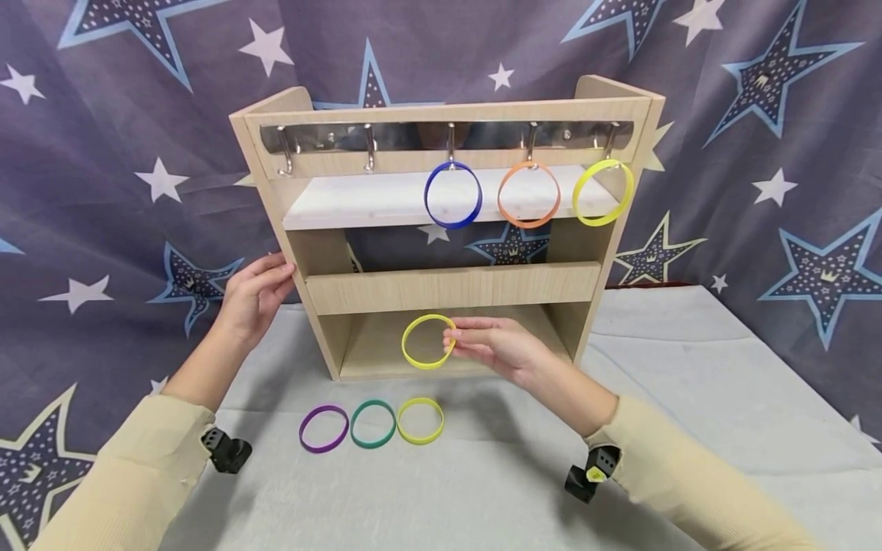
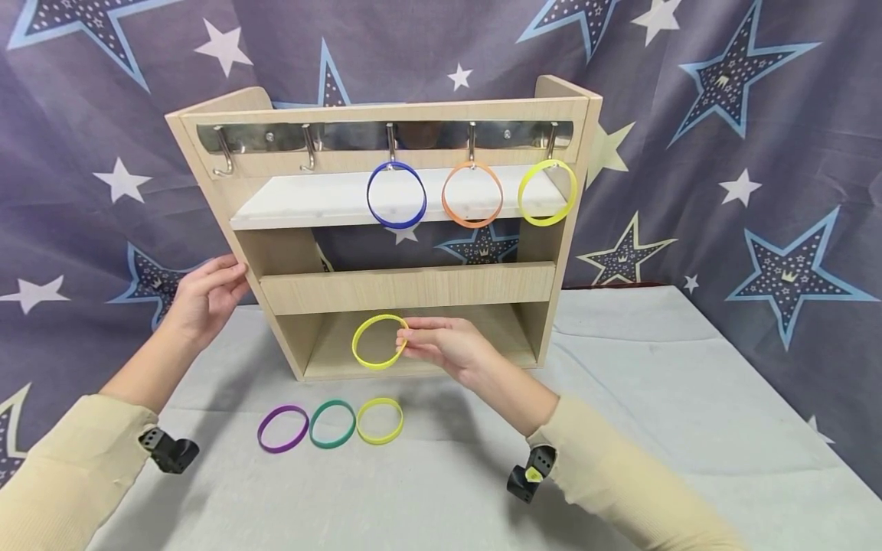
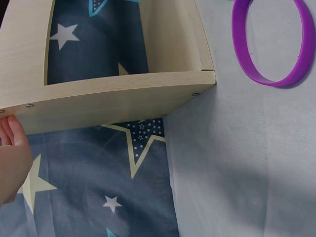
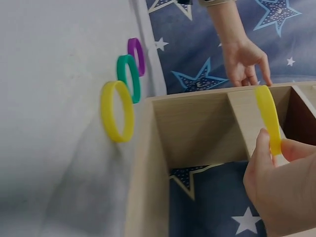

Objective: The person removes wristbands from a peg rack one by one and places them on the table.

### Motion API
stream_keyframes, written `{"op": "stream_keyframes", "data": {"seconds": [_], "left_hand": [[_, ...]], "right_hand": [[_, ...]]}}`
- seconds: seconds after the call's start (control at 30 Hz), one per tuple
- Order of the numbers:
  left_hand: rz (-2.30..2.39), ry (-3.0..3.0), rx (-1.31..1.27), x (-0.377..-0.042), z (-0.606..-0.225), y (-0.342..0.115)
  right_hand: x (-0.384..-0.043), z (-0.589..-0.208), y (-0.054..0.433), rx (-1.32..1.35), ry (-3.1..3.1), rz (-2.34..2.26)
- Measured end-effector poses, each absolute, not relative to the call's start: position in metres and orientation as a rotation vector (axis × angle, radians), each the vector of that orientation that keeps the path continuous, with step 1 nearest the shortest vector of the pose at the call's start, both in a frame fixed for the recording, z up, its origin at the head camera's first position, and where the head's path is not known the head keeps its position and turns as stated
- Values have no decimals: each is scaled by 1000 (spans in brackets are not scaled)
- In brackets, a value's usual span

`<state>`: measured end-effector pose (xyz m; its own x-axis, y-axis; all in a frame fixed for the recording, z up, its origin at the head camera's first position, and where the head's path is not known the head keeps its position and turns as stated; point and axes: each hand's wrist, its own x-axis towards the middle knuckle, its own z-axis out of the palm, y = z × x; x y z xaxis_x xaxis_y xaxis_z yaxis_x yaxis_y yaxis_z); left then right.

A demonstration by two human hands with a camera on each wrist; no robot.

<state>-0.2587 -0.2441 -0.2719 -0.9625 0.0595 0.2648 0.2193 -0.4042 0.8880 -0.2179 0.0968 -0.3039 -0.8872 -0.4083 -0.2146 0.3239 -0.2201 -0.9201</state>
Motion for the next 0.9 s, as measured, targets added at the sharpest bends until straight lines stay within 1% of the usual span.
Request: {"op": "stream_keyframes", "data": {"seconds": [0.6, 0.9], "left_hand": [[-2519, -1662, -390, -258, -273, -245], [-2507, -1690, -373, -258, -271, -244]], "right_hand": [[-214, -349, 118, -7, 1596, -2047], [-212, -365, 125, -39, 1621, -1996]]}}
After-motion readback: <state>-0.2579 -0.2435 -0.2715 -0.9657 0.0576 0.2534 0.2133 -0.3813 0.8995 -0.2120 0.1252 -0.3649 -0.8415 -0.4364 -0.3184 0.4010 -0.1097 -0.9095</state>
